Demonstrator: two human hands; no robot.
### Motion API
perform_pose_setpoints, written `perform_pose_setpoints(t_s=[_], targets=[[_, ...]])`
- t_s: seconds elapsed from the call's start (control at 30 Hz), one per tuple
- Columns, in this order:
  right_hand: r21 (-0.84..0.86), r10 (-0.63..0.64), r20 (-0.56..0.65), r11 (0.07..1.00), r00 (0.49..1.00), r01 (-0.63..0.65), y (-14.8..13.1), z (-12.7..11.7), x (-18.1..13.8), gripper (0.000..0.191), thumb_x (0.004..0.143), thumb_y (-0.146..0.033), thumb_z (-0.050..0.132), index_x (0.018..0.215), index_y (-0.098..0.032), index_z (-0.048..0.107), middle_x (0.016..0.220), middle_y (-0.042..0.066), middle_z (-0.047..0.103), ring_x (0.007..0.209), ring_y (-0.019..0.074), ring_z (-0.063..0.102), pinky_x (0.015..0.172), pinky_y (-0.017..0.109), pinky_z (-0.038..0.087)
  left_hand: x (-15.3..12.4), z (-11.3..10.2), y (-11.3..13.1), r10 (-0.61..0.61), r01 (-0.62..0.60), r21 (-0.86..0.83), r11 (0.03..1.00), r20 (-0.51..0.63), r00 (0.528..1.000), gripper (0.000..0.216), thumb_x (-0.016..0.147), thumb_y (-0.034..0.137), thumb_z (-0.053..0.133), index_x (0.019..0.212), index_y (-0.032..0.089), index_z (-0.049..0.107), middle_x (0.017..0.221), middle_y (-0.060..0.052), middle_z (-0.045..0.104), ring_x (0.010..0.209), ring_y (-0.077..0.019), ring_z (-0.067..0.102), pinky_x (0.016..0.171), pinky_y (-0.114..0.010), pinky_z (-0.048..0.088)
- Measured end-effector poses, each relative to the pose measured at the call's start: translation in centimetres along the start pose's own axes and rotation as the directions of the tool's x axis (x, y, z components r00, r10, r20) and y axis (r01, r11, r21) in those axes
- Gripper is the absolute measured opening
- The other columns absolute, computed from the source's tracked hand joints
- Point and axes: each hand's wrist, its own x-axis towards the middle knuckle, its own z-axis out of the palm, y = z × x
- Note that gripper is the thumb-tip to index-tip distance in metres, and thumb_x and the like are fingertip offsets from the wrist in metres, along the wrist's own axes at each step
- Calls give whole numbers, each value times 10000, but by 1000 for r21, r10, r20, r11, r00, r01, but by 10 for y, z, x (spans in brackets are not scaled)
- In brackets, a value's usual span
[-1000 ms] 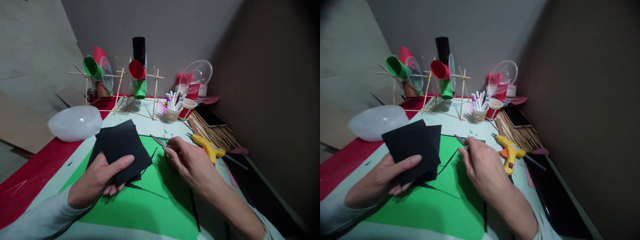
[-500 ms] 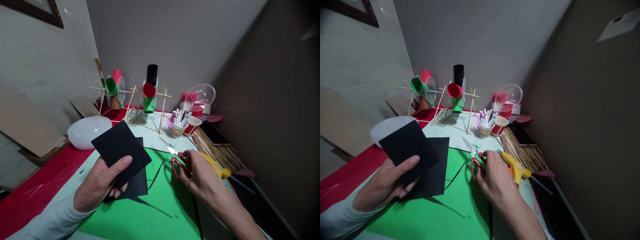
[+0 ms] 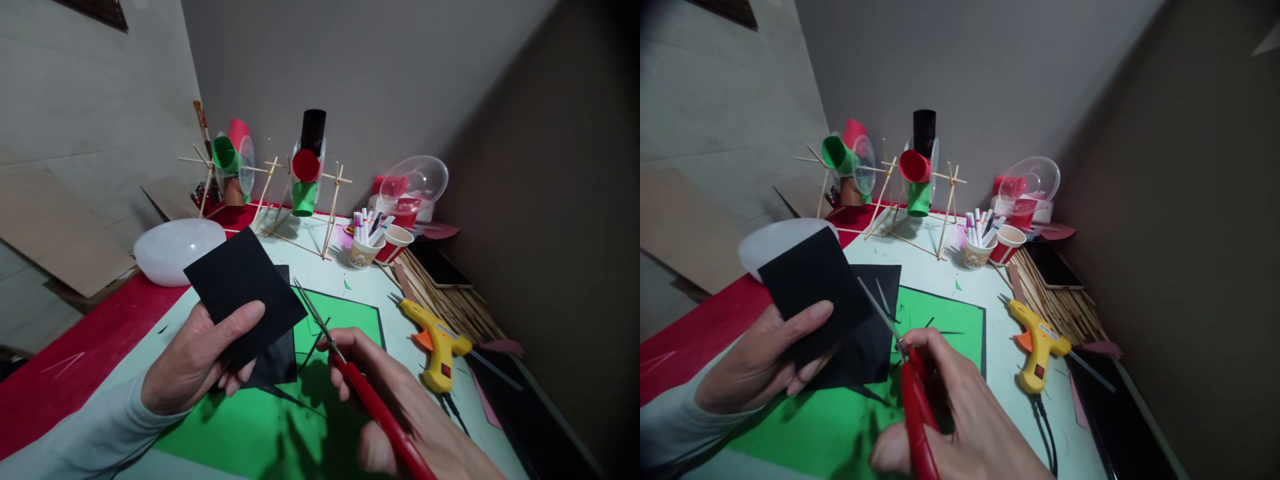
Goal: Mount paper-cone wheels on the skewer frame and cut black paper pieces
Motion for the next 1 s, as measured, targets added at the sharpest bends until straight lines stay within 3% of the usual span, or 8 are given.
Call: perform_pose_setpoints(t_s=[0.13,0.27,0.43,0.63,1.0], targets=[[-114,-50,-19,992,999,48,-5,2,-2,492,768,-417,755,1223,-305,604,903,43,704,826,238,669,687,290,560,2,0,-4,-15,15,41,999,3,1000,462,735,593,720,680,176,528,378,27,518,287,-59,393,320,-149,247],[-118,-69,-15,991,997,67,-6,5,-1,457,792,-437,730,1207,-285,611,847,38,681,774,227,652,630,266,537,3,2,-8,-40,40,67,997,0,999,499,689,630,745,698,168,556,369,25,516,280,-64,410,307,-138,267],[-96,-54,-15,994,998,52,-9,7,1,390,830,-482,676,1172,-305,618,821,33,656,717,215,627,569,270,520,3,5,-11,-68,68,77,995,-8,998,497,674,626,758,769,168,591,371,31,523,277,-69,416,301,-134,288],[-66,-49,-5,997,999,48,-8,7,3,387,828,-508,675,1160,-314,636,808,30,667,713,217,634,561,272,533,3,2,-13,-45,44,70,997,5,999,548,685,662,736,631,154,539,389,14,523,289,-55,420,310,-130,286],[-207,11,12,978,1000,-8,-15,4,1,445,852,-560,611,1191,-272,634,827,16,684,766,210,671,643,253,563,8,0,-14,-33,34,81,996,-17,999,508,722,636,715,734,141,597,409,22,533,291,-69,435,304,-138,296]])
